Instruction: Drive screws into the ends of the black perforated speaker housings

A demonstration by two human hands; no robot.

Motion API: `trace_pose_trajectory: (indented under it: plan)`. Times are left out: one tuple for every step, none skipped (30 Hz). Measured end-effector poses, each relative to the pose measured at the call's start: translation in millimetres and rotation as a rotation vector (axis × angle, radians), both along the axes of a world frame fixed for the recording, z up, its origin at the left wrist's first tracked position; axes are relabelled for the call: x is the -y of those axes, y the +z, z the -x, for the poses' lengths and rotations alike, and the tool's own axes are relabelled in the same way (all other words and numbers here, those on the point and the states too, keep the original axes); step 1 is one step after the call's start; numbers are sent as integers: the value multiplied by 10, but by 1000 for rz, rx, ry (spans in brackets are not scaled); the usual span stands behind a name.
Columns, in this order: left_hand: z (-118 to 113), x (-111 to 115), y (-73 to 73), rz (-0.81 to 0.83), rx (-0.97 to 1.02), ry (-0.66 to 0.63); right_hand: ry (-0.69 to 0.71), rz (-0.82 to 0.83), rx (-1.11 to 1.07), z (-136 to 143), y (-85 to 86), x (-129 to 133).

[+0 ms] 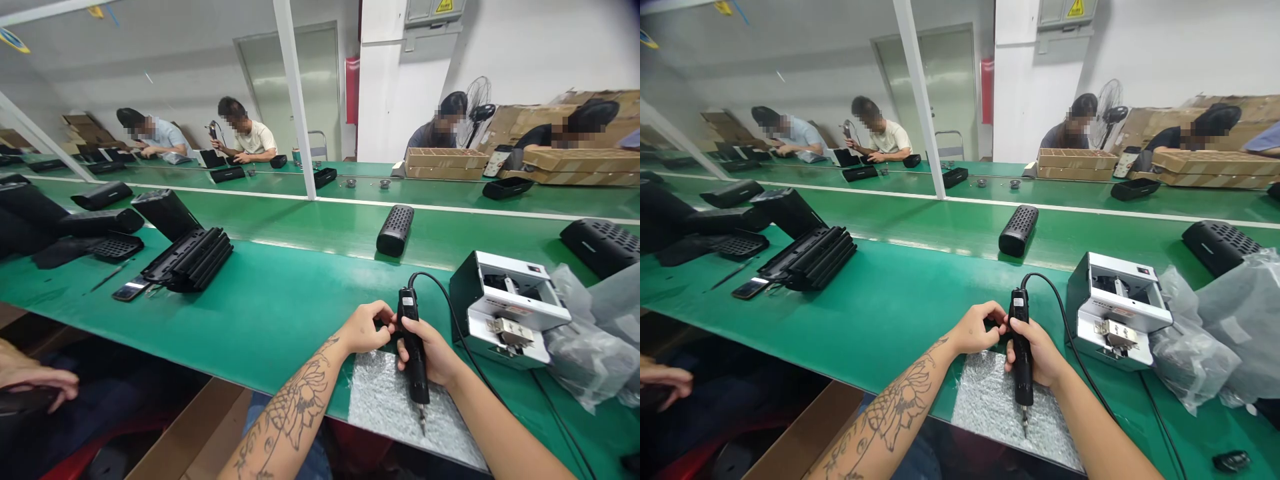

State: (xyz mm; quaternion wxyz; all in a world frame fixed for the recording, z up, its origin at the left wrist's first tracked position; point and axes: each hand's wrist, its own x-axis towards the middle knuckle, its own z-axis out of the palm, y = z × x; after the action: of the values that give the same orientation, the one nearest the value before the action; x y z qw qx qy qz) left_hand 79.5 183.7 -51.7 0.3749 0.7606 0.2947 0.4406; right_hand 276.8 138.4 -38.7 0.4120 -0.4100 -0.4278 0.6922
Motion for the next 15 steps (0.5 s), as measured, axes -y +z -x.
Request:
trace_pose_trajectory:
  plan:
    - [3,5,7,-2,-1,0,-3,-3,-3,4,-1,-1]
    - [6,9,13,-5,-3,1,-8,-5,-5,9,1,-2]
    - [7,11,18,-7,-4,1,-12,-8,-8,15,4,-2]
    - [8,13,21,-9,-5,2,-15,-10,-11,20,7,-3]
    - [8,13,21,-10,-6,4,-19,-12,-13,24,11,-4]
    - [8,11,20,-10,-8,5,-20,-13,-14,25,13,-4]
    - [7,9,17,-10,-11,5,-21,-14,-16,24,14,-5]
    - [7,6,12,-9,-13,5,-21,-14,-18,20,13,-6]
    - [7,3,7,-7,-16,4,-20,-14,-19,15,10,-7]
    - [7,1,1,-4,-19,3,-19,-13,-21,8,5,-8]
    - [8,-1,-4,-1,-21,1,-18,-11,-23,2,0,-11]
    - [9,-3,-7,1,-24,0,-17,-10,-25,-4,-5,-14]
    - [9,-4,-10,3,-25,-1,-17,-8,-26,-8,-8,-16]
    - [10,-5,-11,4,-26,-1,-16,-5,-27,-11,-9,-19]
    - [11,-5,-10,4,-27,-1,-17,-4,-27,-11,-8,-20]
